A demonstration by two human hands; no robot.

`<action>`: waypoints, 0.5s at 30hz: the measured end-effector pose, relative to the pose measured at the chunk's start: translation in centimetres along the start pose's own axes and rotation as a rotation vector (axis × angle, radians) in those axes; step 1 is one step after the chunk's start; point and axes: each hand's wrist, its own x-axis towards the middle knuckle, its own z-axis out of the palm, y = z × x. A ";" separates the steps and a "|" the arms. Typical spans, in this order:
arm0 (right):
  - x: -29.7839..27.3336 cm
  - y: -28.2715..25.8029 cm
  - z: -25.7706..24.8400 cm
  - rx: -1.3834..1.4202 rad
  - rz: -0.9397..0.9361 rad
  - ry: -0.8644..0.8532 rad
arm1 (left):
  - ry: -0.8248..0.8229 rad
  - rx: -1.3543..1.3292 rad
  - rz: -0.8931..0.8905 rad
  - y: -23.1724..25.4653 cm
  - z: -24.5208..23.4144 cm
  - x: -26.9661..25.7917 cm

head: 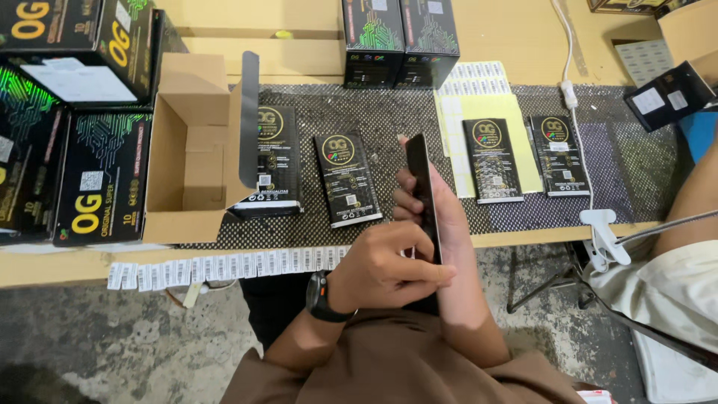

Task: The person takes phone screen assemblies from a cardboard box, wipes them with a cloth, and places them into individual black packaging sleeves on a table.

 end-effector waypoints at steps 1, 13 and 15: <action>-0.1 -0.1 0.0 0.000 -0.007 0.000 | -0.004 -0.003 0.004 0.2 0.0 0.2; -2.5 3.5 -3.3 -0.025 -0.081 -0.150 | 0.220 0.091 -0.003 -0.6 -2.8 2.6; -3.4 5.9 -6.1 0.074 -0.085 -0.258 | 0.262 0.125 -0.023 -0.6 -3.4 3.0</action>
